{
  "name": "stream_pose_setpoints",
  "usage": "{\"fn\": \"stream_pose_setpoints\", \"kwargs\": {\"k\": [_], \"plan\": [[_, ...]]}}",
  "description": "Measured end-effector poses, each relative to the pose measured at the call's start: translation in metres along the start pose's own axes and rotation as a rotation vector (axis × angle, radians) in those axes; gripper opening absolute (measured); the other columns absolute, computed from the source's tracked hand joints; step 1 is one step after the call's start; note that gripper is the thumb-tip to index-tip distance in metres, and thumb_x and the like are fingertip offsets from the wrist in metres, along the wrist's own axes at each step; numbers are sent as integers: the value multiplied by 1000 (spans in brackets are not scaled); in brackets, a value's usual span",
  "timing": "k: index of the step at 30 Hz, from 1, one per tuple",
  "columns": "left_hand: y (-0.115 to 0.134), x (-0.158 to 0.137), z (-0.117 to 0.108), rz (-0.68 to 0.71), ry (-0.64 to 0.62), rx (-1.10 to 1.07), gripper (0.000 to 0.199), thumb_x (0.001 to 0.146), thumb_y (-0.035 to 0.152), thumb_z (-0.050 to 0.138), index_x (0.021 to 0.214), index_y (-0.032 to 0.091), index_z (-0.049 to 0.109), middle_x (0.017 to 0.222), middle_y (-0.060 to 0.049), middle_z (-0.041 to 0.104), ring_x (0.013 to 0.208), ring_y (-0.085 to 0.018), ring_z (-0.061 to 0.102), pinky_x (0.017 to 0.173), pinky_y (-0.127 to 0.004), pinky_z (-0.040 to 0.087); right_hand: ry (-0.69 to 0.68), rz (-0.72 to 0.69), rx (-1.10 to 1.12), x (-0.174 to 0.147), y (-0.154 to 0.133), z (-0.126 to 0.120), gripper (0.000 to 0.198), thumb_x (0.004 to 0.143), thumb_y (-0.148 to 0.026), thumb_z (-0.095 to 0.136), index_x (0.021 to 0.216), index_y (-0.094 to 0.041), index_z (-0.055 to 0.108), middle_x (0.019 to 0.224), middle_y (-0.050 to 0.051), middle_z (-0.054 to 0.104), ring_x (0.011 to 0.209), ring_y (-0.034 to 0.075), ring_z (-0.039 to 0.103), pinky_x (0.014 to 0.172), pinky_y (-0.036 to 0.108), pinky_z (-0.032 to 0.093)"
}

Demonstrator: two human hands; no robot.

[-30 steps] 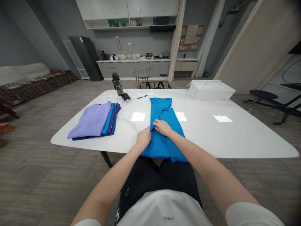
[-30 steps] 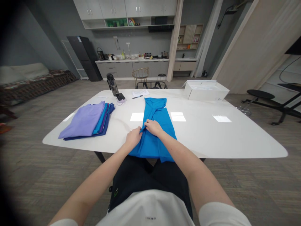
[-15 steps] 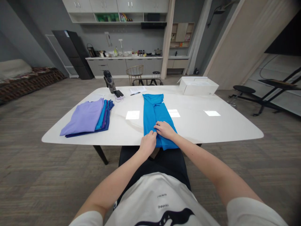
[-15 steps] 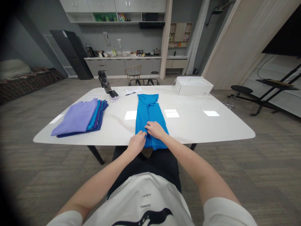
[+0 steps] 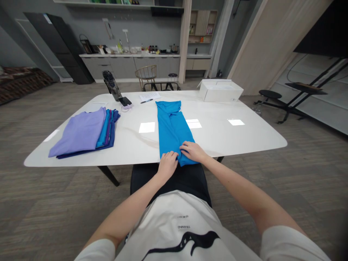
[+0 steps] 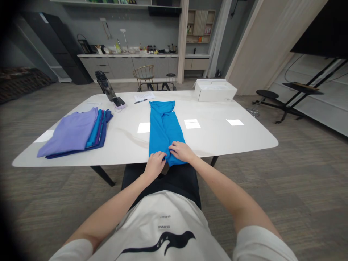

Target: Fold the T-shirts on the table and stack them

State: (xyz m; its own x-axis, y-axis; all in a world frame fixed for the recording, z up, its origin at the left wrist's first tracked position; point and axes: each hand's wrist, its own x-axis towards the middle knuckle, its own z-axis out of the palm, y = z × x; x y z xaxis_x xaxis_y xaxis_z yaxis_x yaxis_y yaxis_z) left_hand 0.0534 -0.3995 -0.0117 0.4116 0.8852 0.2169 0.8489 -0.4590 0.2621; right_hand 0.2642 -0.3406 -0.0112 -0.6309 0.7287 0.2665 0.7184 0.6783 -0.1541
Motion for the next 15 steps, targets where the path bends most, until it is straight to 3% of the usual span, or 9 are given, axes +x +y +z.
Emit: {"fn": "stream_pose_setpoints", "kwargs": {"k": [4, 8, 12, 15], "plan": [[4, 1, -2, 49, 6, -90, 26, 106, 24, 40, 125, 26, 57, 118, -5, 64, 108, -18, 62, 91, -30, 47, -48, -56, 95, 0, -6, -4, 27, 98, -18, 54, 119, -23, 69, 110, 8, 65, 103, 22, 60, 90, 32, 45], [15, 1, -12, 37, -2, 19, 28, 104, 38, 47, 127, 25, 55, 116, -8, 63, 109, -24, 60, 90, -36, 46, 4, 25, 229, -2, -4, -7, 31, 91, -7, 50, 112, -21, 69, 107, 6, 66, 101, 20, 62, 89, 30, 47], [16, -6, -17, -8, -70, 181, 18, 101, 27, 47, 113, 23, 59, 109, -10, 62, 106, -28, 57, 90, -41, 44, 48, 82, 313, -5, 0, -7, 31, 86, -5, 52, 105, -22, 69, 105, 4, 67, 93, 18, 64, 87, 30, 49], [12, -12, -18, 1, -61, 206, 22, 100, 21, 43, 117, 23, 57, 111, -10, 61, 105, -28, 56, 87, -42, 45, 66, 111, 367, -6, 1, -7, 27, 86, -6, 54, 103, -21, 69, 103, 4, 67, 85, 17, 64, 84, 30, 50]]}}
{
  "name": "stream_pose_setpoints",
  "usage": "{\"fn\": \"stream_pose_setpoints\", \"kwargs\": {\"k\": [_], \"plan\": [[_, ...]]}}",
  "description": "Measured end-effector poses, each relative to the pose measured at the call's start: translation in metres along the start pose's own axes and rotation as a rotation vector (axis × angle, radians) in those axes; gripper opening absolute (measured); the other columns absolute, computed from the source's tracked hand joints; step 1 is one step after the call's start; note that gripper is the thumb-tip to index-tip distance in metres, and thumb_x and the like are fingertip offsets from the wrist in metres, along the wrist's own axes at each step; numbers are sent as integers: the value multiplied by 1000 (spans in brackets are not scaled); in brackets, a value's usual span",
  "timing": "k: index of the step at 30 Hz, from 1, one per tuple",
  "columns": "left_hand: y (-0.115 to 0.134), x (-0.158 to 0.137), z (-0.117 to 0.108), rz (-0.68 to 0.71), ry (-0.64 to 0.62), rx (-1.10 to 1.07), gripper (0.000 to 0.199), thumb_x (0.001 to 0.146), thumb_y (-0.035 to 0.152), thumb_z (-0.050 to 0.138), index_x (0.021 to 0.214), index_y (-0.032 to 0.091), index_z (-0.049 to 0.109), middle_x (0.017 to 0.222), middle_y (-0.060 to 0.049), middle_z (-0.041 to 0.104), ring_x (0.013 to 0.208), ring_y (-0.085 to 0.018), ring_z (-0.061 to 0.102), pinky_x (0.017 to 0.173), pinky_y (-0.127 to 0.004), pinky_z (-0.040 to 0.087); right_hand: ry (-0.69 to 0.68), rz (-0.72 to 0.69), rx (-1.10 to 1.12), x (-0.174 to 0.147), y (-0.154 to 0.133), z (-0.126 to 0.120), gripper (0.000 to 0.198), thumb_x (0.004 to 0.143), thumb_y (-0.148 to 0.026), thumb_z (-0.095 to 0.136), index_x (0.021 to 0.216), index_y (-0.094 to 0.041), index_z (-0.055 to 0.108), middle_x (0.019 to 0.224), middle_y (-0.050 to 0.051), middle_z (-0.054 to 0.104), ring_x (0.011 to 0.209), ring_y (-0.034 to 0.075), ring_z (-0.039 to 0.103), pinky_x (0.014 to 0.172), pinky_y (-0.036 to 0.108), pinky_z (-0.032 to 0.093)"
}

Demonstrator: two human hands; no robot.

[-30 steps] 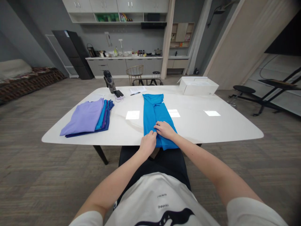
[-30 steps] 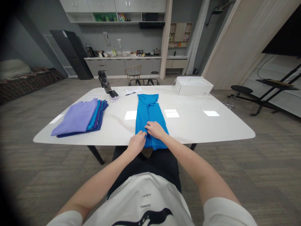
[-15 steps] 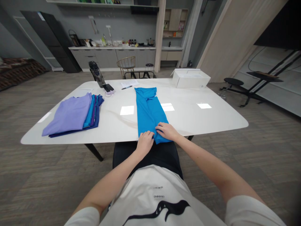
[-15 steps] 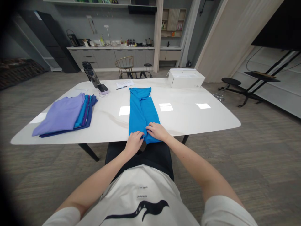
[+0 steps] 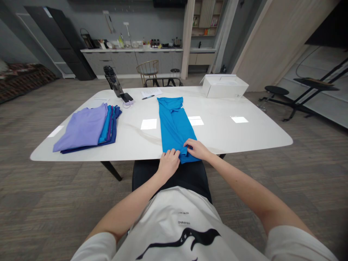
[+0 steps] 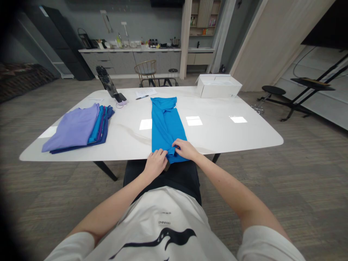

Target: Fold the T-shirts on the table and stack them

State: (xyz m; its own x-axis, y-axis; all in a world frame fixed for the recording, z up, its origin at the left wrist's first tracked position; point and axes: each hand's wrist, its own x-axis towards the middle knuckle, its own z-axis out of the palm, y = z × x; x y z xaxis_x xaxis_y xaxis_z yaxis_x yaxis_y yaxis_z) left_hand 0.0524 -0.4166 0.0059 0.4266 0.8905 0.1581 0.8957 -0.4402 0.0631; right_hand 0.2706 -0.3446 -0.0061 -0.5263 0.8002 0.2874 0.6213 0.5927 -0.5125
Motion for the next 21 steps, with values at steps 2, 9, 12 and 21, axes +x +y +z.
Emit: {"fn": "stream_pose_setpoints", "kwargs": {"k": [2, 9, 12, 21], "plan": [[-4, -3, 1, -13, 1, 7, 24, 97, 18, 46, 119, 23, 56, 112, -10, 59, 106, -29, 56, 85, -41, 47, 4, 6, 26, 1, -1, 0, 25, 87, -8, 55, 102, -21, 70, 102, 4, 67, 85, 17, 64, 84, 30, 50], [-9, -13, -4, -56, -77, -118, 19, 100, 14, 39, 108, 22, 54, 109, -7, 57, 85, -21, 63, 69, -32, 48, -65, -41, -6, 4, -7, -5, 22, 84, -8, 59, 97, -21, 71, 101, 3, 66, 91, 18, 63, 85, 29, 49], [-11, -17, -8, -141, -57, -143, 14, 101, 22, 42, 109, 23, 54, 108, -7, 59, 82, -21, 64, 70, -34, 48, -130, -72, -34, 4, -9, -6, 20, 87, -10, 58, 91, -22, 73, 102, 4, 67, 96, 19, 64, 88, 30, 48], [-19, -25, -5, 80, 36, 7, 20, 96, 20, 52, 115, 23, 60, 111, -11, 61, 107, -29, 56, 91, -45, 42, -177, -7, -79, 5, -15, 0, 16, 92, -37, 71, 98, -22, 71, 86, 1, 65, 79, 16, 61, 74, 26, 43]]}}
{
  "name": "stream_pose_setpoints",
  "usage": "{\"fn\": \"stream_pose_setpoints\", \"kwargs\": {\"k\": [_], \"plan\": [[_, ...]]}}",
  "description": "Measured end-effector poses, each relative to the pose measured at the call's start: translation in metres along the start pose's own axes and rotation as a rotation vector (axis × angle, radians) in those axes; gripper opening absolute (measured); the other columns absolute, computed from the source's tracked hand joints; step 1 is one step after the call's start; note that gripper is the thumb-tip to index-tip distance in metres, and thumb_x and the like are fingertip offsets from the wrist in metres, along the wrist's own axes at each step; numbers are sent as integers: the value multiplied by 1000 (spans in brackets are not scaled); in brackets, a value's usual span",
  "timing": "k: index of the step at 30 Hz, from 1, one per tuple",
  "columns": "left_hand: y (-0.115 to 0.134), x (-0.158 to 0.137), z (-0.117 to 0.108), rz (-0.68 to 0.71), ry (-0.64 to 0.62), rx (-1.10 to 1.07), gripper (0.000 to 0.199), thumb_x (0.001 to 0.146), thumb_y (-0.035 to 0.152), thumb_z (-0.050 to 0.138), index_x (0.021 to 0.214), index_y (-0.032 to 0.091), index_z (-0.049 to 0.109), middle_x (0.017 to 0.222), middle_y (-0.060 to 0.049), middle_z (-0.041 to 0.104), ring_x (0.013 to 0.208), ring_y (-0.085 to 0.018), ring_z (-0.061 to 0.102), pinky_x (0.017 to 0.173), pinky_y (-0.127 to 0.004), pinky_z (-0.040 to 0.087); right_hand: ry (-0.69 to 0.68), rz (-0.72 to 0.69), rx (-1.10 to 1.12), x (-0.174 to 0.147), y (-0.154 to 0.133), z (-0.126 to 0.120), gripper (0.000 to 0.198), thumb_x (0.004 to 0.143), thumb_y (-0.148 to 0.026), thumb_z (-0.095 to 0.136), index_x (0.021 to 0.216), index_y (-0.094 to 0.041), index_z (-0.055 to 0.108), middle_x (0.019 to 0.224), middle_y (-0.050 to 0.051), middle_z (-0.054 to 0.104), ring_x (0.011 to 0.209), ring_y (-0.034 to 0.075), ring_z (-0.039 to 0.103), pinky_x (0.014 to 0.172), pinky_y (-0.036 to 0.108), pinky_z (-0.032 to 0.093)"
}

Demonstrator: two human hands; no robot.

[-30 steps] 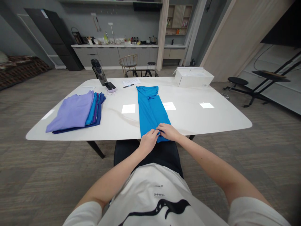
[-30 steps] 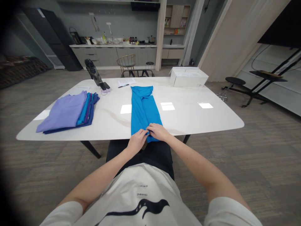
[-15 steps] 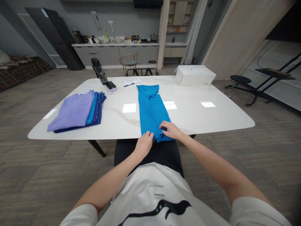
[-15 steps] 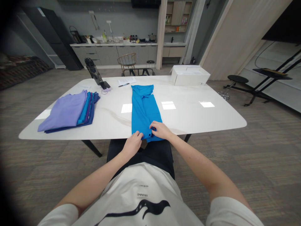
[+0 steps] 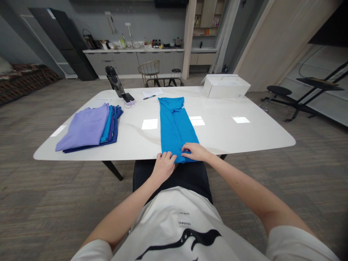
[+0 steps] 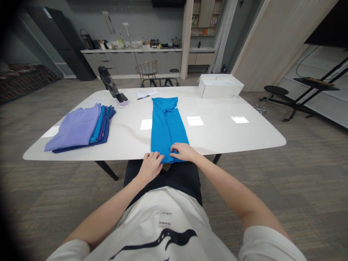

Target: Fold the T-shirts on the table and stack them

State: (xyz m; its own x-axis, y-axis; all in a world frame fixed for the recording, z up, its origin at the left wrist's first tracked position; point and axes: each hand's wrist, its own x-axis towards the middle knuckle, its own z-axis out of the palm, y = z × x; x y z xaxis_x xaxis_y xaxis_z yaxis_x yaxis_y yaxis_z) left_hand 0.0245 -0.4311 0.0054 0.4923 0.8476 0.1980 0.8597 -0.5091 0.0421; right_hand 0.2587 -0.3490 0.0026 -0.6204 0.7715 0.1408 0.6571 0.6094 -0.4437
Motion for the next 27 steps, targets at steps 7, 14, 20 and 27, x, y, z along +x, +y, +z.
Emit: {"fn": "stream_pose_setpoints", "kwargs": {"k": [7, 14, 20, 27], "plan": [[-54, -9, 4, 199, 145, -286, 25, 99, 14, 45, 111, 23, 65, 113, -8, 67, 106, -23, 61, 94, -40, 45, -22, -2, 23, -3, 4, 2, 21, 92, -39, 73, 102, -22, 68, 87, 1, 63, 79, 17, 60, 72, 25, 39], [-101, 13, 11, 459, 68, -328, 34, 100, 11, 42, 117, 23, 69, 122, -8, 69, 114, -22, 62, 99, -39, 48, -51, 21, 6, -1, -1, 0, 25, 91, -44, 73, 102, -22, 69, 86, 1, 65, 76, 17, 59, 71, 26, 38], [-97, 22, 3, 556, -5, -224, 30, 100, 16, 48, 122, 22, 67, 125, -10, 66, 115, -24, 59, 101, -39, 45, -102, 11, 19, -6, 4, -10, 20, 94, -41, 68, 100, -21, 70, 85, 2, 65, 77, 17, 59, 70, 25, 38], [-93, 17, 0, 605, -50, -81, 36, 95, 6, 48, 122, 22, 65, 123, -10, 66, 115, -25, 57, 101, -42, 41, -103, 4, -104, -28, 24, -32, 21, 94, -17, 54, 100, -22, 73, 97, 6, 67, 87, 20, 62, 78, 29, 43]]}}
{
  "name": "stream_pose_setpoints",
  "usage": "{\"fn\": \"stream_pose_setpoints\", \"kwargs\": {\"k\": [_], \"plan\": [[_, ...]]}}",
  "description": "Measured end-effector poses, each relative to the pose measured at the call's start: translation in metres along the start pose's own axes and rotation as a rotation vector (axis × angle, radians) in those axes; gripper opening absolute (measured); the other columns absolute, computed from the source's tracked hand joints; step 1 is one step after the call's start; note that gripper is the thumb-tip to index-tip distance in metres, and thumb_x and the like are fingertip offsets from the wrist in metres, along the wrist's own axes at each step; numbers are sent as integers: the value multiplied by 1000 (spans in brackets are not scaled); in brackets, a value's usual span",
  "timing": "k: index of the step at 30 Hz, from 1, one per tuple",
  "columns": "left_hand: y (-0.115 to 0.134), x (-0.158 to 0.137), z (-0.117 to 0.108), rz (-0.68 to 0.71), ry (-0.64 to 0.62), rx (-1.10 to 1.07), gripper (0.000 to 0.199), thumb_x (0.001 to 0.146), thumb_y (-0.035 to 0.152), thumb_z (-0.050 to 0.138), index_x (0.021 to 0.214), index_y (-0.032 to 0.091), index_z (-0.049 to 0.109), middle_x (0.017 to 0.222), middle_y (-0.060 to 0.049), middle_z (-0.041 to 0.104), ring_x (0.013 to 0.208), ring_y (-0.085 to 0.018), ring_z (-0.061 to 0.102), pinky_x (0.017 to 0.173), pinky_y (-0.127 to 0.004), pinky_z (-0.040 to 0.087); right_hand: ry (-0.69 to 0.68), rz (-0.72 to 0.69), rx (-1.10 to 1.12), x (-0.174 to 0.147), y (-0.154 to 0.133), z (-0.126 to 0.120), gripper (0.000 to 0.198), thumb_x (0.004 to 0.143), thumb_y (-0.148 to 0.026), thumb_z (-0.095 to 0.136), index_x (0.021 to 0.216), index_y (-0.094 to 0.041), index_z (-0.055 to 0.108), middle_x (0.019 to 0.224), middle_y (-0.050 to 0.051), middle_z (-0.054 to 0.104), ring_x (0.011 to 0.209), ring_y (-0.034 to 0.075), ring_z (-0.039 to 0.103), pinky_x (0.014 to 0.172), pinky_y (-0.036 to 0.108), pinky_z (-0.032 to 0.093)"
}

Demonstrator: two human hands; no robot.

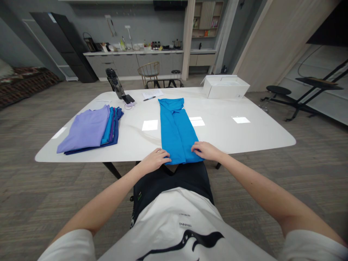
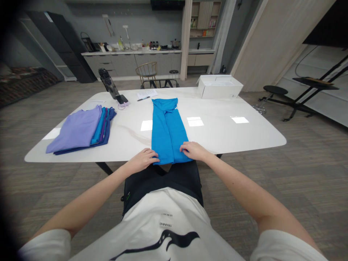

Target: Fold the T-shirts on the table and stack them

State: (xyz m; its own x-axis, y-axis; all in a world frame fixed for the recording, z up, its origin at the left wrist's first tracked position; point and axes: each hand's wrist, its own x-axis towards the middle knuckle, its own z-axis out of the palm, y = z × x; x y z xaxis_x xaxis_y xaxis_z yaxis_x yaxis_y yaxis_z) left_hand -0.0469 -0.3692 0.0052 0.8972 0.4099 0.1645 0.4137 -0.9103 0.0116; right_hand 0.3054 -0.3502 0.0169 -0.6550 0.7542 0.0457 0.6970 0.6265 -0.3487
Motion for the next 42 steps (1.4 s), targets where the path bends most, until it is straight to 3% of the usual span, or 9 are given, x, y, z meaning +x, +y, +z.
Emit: {"fn": "stream_pose_setpoints", "kwargs": {"k": [4, 12, 18, 23, 29, 31, 34, 37, 42], "plan": [[1, 2, 4, 73, -5, -8, 42, 94, 2, 45, 124, 23, 66, 126, -10, 66, 120, -25, 56, 103, -41, 41, -16, -3, -18, -22, 14, -7, 35, 86, -4, 48, 101, -23, 74, 107, 8, 65, 96, 22, 62, 86, 31, 46], [-9, 3, 18, -25, 98, -167, 25, 103, 22, 48, 112, 23, 71, 115, -9, 70, 107, -22, 62, 95, -37, 46, -119, -39, 198, -37, 34, -16, 27, 91, -12, 54, 103, -23, 76, 115, 10, 60, 105, 23, 61, 95, 35, 48], [-10, 1, 18, -92, 120, -362, 25, 104, 30, 49, 108, 23, 73, 112, -9, 71, 106, -22, 64, 95, -36, 47, -150, -50, 234, -34, 35, -14, 16, 89, -21, 61, 99, -22, 73, 113, 9, 59, 106, 23, 58, 97, 37, 46], [-23, 23, -6, -377, 341, -836, 23, 96, 40, 62, 105, 22, 73, 105, -6, 73, 100, -21, 65, 93, -34, 50, -52, 81, 459, -12, 28, -26, 23, 92, -42, 60, 92, -19, 66, 92, 5, 62, 85, 19, 57, 81, 33, 47], [-99, 88, -19, -819, 716, -1265, 38, 80, 50, 74, 101, 19, 69, 84, -2, 67, 77, -15, 60, 74, -28, 49, 370, 383, 820, 65, 58, -48, 41, 85, -61, 66, 89, -22, 56, 72, -2, 58, 66, 13, 53, 62, 26, 44], [-124, 103, -9, -997, 716, -1393, 40, 77, 52, 76, 96, 18, 68, 79, -2, 66, 74, -14, 60, 71, -27, 49, 403, 560, 802, 91, 75, -46, 43, 81, -60, 73, 86, -21, 57, 65, -4, 54, 55, 10, 47, 52, 23, 38], [-147, 113, 9, -1198, 585, -1514, 41, 65, 45, 87, 86, 16, 66, 77, -5, 69, 76, -18, 65, 72, -30, 51, 230, 756, 707, 117, 95, -35, 43, 75, -57, 82, 82, -19, 63, 57, -2, 55, 46, 9, 42, 44, 24, 30], [-153, 114, 25, -1249, 509, -1479, 41, 53, 34, 93, 80, 15, 68, 72, -6, 70, 78, -23, 67, 74, -34, 51, 142, 815, 572, 128, 104, -20, 43, 74, -57, 83, 78, -18, 65, 55, 0, 57, 48, 13, 48, 46, 25, 32], [-157, 116, 34, -1246, 543, -1203, 31, 58, 33, 90, 75, 16, 70, 65, -3, 68, 77, -25, 67, 70, -34, 49, 321, 832, 335, 137, 107, -9, 30, 84, -47, 73, 74, -20, 66, 64, 3, 64, 64, 18, 58, 57, 27, 37]]}}
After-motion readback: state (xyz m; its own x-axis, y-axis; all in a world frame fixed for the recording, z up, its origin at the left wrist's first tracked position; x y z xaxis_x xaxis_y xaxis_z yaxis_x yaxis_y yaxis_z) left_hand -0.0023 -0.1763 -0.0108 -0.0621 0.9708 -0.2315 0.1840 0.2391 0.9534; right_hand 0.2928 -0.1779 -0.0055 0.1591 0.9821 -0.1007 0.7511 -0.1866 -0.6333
